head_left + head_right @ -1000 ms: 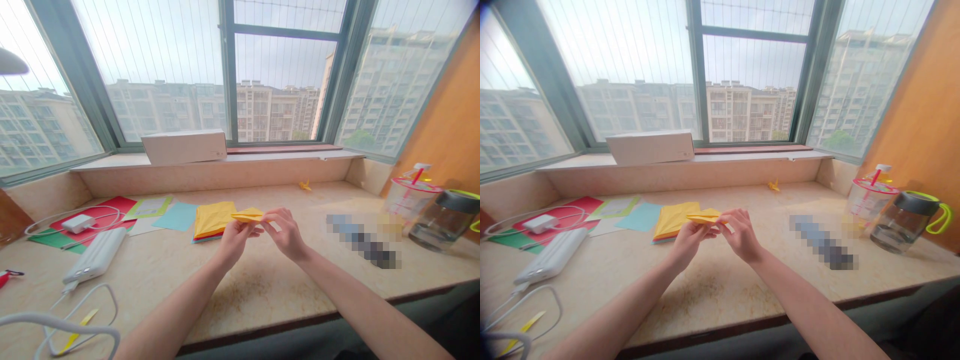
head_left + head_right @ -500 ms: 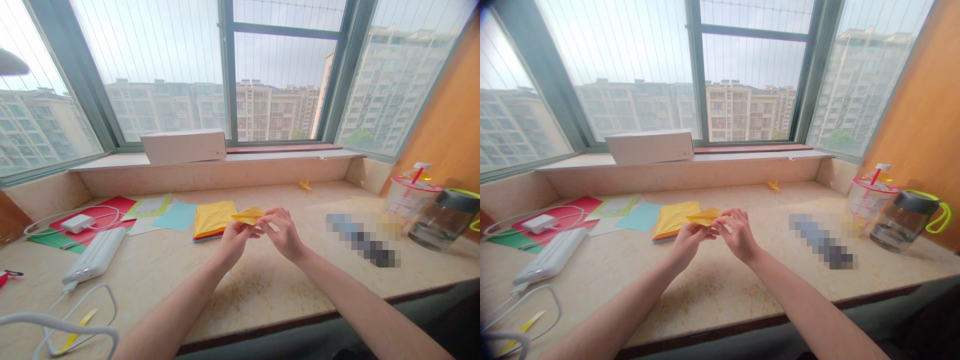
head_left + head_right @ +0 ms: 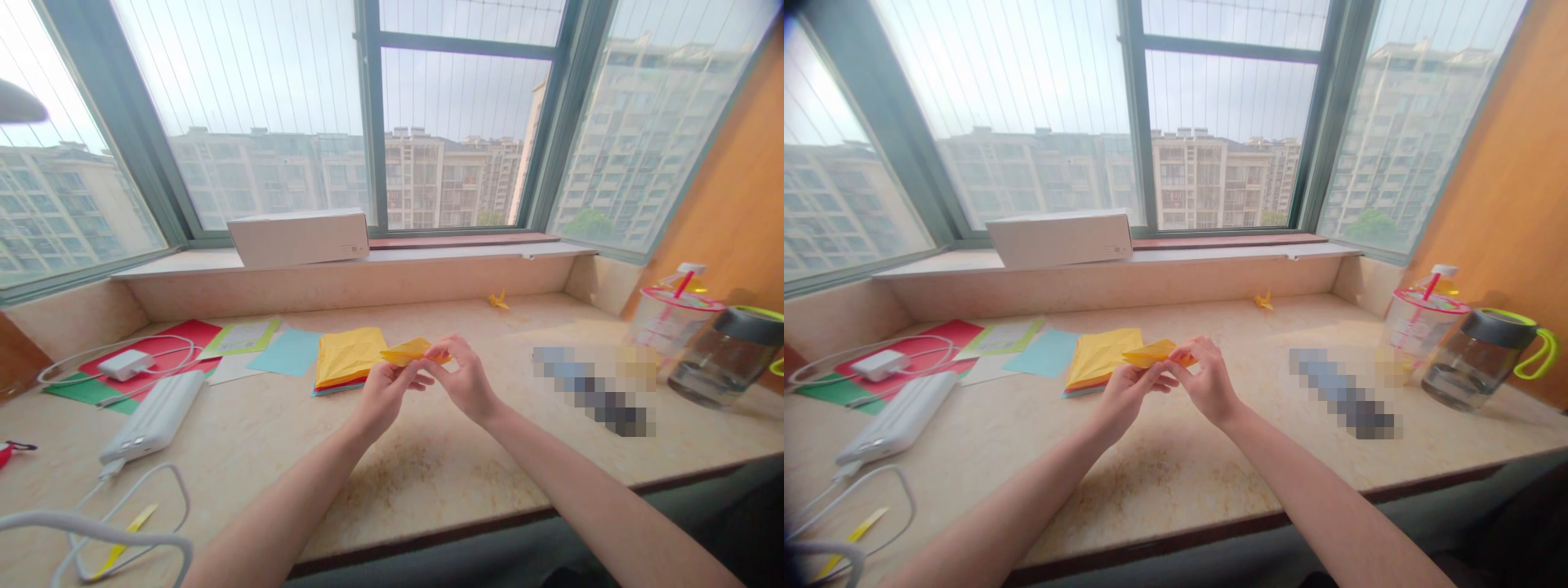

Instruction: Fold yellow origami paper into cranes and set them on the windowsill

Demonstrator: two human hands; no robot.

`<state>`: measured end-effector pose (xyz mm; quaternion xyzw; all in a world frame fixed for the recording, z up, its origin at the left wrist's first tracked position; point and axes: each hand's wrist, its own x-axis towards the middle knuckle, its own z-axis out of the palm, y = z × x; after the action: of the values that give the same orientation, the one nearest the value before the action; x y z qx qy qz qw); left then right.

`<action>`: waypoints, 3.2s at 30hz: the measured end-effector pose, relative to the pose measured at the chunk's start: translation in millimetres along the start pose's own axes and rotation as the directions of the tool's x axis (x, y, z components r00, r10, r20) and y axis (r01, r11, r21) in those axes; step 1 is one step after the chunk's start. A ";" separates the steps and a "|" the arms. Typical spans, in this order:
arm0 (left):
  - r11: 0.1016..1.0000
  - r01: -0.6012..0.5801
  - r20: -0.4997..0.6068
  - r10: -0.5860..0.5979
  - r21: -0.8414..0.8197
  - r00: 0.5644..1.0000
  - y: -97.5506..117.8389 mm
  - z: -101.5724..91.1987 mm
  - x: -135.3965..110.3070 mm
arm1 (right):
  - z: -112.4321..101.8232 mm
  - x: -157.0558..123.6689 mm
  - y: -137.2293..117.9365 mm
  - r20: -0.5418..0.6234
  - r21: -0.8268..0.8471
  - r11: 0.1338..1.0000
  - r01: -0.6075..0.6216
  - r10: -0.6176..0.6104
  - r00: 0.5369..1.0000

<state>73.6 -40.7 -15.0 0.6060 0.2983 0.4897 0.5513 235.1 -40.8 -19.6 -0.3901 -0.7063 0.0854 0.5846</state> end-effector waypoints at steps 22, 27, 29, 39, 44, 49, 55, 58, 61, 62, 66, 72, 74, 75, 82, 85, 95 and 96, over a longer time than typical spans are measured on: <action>0.991 -0.016 -0.052 0.023 0.135 0.998 0.5 -0.4 0.7 | 4.0 -3.0 3.5 0.031 0.092 0.982 -0.165 0.163 0.986; 0.987 -0.032 -0.037 0.039 0.157 0.999 1.7 -0.9 0.5 | 2.4 -2.8 1.3 0.079 0.128 0.979 -0.159 0.150 0.986; 0.987 -0.030 -0.039 0.036 0.158 0.999 2.5 -0.7 0.3 | 1.6 -2.3 0.6 0.090 0.140 0.978 -0.156 0.144 0.986; 0.994 0.030 -0.102 -0.019 0.108 0.995 8.0 1.2 -0.6 | -5.1 -1.7 -5.1 0.208 0.173 0.983 -0.069 0.032 0.978; 0.995 0.029 -0.100 -0.019 0.093 0.995 7.7 2.4 -1.4 | -5.5 -2.5 -2.3 0.205 0.169 0.983 -0.066 0.030 0.978; 0.996 0.041 -0.117 -0.031 0.084 0.993 7.3 2.0 -1.4 | -4.4 -3.1 -2.4 0.193 0.188 0.979 -0.080 0.043 0.980; 0.995 0.037 -0.102 -0.027 0.095 0.994 4.8 -1.0 -0.1 | 3.1 -4.5 -2.8 0.100 0.184 0.974 -0.131 0.114 0.988; 0.991 0.057 -0.100 -0.045 0.117 0.994 4.9 -0.1 -0.6 | 7.5 -6.1 -1.8 0.047 0.131 0.977 -0.169 0.165 0.985; 0.991 0.060 -0.050 -0.055 0.122 0.997 5.5 1.4 -2.0 | 8.1 -6.3 -0.4 0.056 0.089 0.983 -0.160 0.156 0.986; 0.991 0.054 -0.022 -0.052 0.119 0.998 5.4 1.7 -2.4 | 7.4 -5.9 -0.1 0.057 0.082 0.984 -0.158 0.154 0.986; 0.988 0.015 0.029 -0.020 0.151 0.999 1.6 1.6 -1.9 | 3.7 -4.0 -0.2 0.037 0.075 0.980 -0.184 0.181 0.983; 0.987 0.010 -0.013 -0.008 0.159 1.000 -8.5 -1.0 1.9 | 1.9 -5.2 -1.7 0.030 0.090 0.991 -0.100 0.098 0.995; 0.987 0.012 -0.023 -0.008 0.159 1.000 -9.7 -1.4 1.9 | 1.4 -6.0 -1.6 0.041 0.100 0.993 -0.067 0.063 0.997; 0.986 0.011 -0.023 -0.007 0.164 1.000 -9.7 -1.5 1.5 | 1.2 -6.4 -1.6 0.049 0.102 0.993 -0.058 0.053 0.997; 0.983 0.037 -0.058 -0.027 0.179 0.998 -1.5 -0.3 -1.4 | 2.6 -8.2 -4.0 0.089 0.001 1.000 0.008 -0.008 0.996; 0.981 0.076 -0.105 -0.058 0.180 0.993 1.0 -0.2 -2.2 | 4.7 -10.2 -4.4 0.106 -0.020 0.999 0.029 -0.027 0.994; 0.981 0.127 -0.151 -0.104 0.147 0.983 3.2 -2.8 -3.0 | 5.9 -14.1 -1.8 0.203 -0.070 0.985 0.161 -0.144 0.969; 0.982 0.112 -0.132 -0.092 0.151 0.987 3.5 -2.9 -2.9 | 6.0 -13.1 -0.9 0.191 -0.035 0.992 0.121 -0.112 0.975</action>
<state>69.3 -43.0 -12.7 0.5999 0.4007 0.4726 0.5062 229.5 -47.9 -30.8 -0.3517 -0.7819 0.0710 0.5098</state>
